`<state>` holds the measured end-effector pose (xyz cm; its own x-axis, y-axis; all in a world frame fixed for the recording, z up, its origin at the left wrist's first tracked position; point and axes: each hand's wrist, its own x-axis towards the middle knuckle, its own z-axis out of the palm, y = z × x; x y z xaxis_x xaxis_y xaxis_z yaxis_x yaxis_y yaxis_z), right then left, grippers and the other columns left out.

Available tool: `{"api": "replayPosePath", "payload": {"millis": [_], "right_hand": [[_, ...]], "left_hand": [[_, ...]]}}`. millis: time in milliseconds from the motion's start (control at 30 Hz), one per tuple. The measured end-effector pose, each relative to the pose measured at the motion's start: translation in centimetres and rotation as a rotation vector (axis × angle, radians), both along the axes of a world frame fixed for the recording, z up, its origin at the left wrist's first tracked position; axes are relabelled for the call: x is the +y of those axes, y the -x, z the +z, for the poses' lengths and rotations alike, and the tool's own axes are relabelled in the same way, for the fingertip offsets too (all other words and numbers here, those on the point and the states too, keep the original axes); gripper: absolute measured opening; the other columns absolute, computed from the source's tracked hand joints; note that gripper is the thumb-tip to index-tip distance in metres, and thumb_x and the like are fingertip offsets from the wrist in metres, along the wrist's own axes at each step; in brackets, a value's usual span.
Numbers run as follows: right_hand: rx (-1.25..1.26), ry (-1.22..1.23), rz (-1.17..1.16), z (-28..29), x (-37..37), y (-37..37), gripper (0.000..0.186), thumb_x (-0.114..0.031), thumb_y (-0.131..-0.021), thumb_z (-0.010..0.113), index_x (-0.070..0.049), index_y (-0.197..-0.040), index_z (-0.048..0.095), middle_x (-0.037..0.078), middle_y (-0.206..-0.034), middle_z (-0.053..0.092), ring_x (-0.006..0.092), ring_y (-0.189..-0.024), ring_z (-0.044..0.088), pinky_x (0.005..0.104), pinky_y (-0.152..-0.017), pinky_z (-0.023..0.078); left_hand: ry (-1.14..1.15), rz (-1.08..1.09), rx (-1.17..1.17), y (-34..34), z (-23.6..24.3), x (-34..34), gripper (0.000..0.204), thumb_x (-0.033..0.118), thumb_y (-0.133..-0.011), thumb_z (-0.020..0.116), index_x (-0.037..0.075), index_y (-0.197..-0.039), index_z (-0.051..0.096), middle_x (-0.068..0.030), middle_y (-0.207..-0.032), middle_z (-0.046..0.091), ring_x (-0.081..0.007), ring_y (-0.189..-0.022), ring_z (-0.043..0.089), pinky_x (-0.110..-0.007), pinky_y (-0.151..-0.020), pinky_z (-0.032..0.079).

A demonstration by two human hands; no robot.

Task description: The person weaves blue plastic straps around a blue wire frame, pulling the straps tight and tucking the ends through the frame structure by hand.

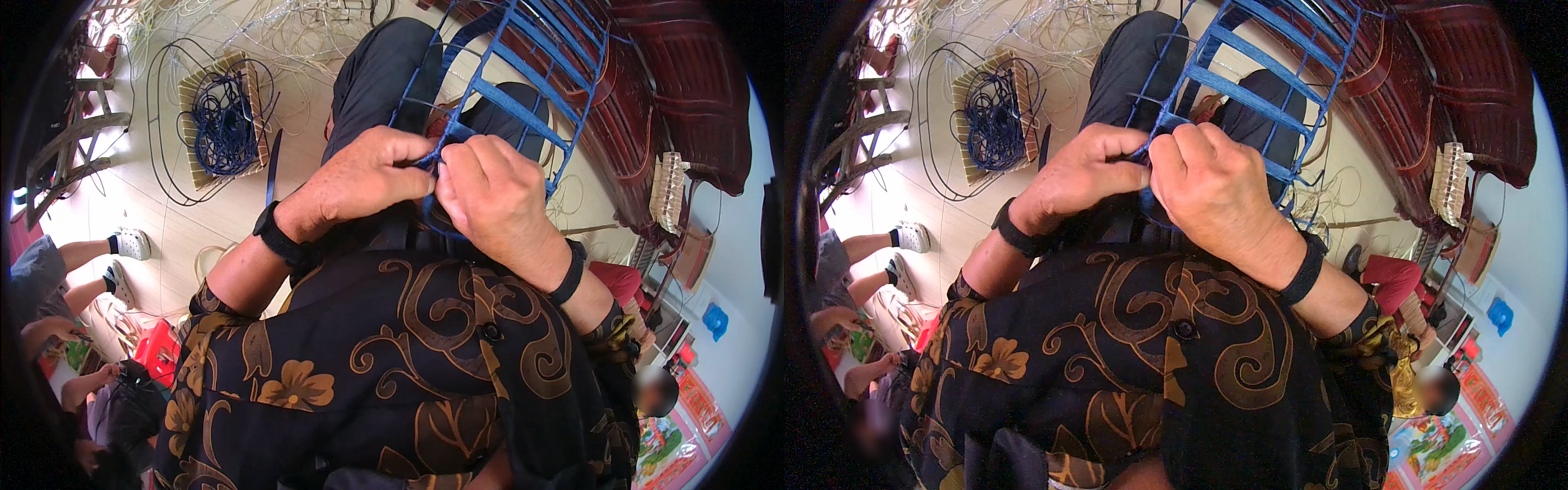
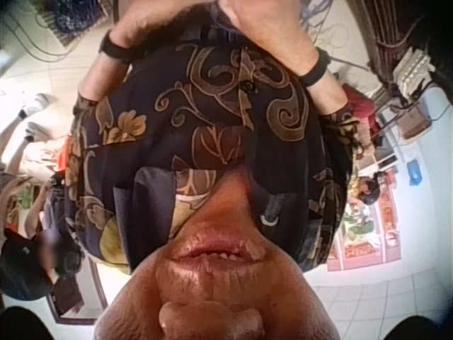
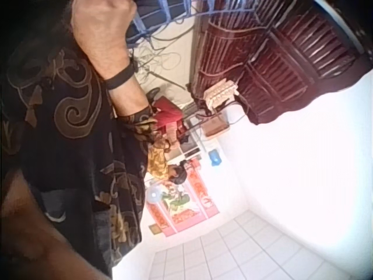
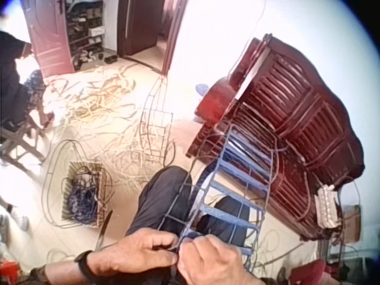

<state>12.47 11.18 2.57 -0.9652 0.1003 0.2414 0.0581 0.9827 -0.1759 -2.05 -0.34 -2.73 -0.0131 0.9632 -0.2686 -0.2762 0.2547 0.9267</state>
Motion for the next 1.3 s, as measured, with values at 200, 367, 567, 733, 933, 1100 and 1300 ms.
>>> {"api": "replayPosePath", "payload": {"millis": [200,367,567,733,933,1100,1300], "right_hand": [[0.022,0.042,0.002,0.0,0.1,-0.1,0.02,-0.005,-0.069,0.068,-0.007,-0.075,0.049,0.006,-0.073,0.045,0.0207,-0.068,0.055,0.0308,-0.053,0.049],[0.025,0.093,-0.018,0.3,0.0,-0.2,0.018,-0.004,-0.069,0.067,-0.006,-0.077,0.05,0.006,-0.073,0.046,0.0214,-0.069,0.056,0.0313,-0.053,0.05],[0.04,0.132,-0.03,0.3,0.0,-0.5,0.016,-0.004,-0.07,0.065,-0.005,-0.079,0.052,0.006,-0.074,0.047,0.0219,-0.07,0.056,0.0314,-0.054,0.051],[0.007,0.193,-0.054,0.8,-0.2,-0.8,0.019,-0.001,-0.071,0.067,-0.002,-0.086,0.056,0.008,-0.077,0.051,0.0243,-0.071,0.057,0.0333,-0.057,0.051],[0.02,0.266,-0.085,0.6,-0.2,-1.1,0.015,-0.003,-0.071,0.065,-0.004,-0.081,0.055,0.008,-0.076,0.051,0.0257,-0.075,0.058,0.0346,-0.061,0.052],[0.017,0.334,-0.098,1.0,-0.1,-1.0,0.016,-0.001,-0.071,0.067,-0.004,-0.081,0.055,0.008,-0.077,0.053,0.0267,-0.076,0.059,0.0353,-0.062,0.051],[0.033,0.322,-0.115,0.9,-0.1,-1.0,0.018,-0.002,-0.07,0.069,-0.004,-0.08,0.055,0.008,-0.076,0.053,0.026,-0.073,0.058,0.0354,-0.06,0.05]], "left_hand": [[0.026,0.106,0.131,-0.4,0.7,-0.1,0.011,0.006,-0.083,0.06,-0.003,-0.089,0.062,-0.0032,-0.067,0.055,-0.0052,-0.065,0.049,-0.026,-0.058,0.042],[0.009,0.159,0.228,-1.0,1.1,-0.3,0.009,0.006,-0.086,0.06,-0.002,-0.09,0.062,-0.0081,-0.067,0.056,-0.0082,-0.064,0.051,-0.028,-0.057,0.043],[-0.032,0.224,0.271,-1.7,1.2,-0.5,0.009,0.006,-0.087,0.06,-0.002,-0.089,0.062,-0.0079,-0.067,0.057,-0.0085,-0.064,0.052,-0.028,-0.059,0.044],[-0.003,0.212,0.249,-1.8,1.5,-0.5,0.008,0.005,-0.086,0.059,-0.003,-0.086,0.06,-0.0081,-0.067,0.056,-0.0087,-0.065,0.051,-0.029,-0.059,0.043],[0.043,0.126,0.265,-1.2,1.7,-0.7,0.009,0.007,-0.088,0.058,0.001,-0.083,0.062,0.0043,-0.069,0.055,-0.0028,-0.068,0.048,-0.022,-0.06,0.038],[0.097,0.114,0.079,-0.9,1.9,-0.6,0.008,0.007,-0.086,0.058,0.002,-0.081,0.063,0.0048,-0.069,0.055,-0.0025,-0.067,0.048,-0.02,-0.059,0.037],[0.109,0.125,-0.045,-1.0,1.4,-0.4,0.008,0.008,-0.087,0.059,0.003,-0.083,0.063,0.0051,-0.072,0.055,-0.002,-0.067,0.047,-0.02,-0.059,0.035]]}}
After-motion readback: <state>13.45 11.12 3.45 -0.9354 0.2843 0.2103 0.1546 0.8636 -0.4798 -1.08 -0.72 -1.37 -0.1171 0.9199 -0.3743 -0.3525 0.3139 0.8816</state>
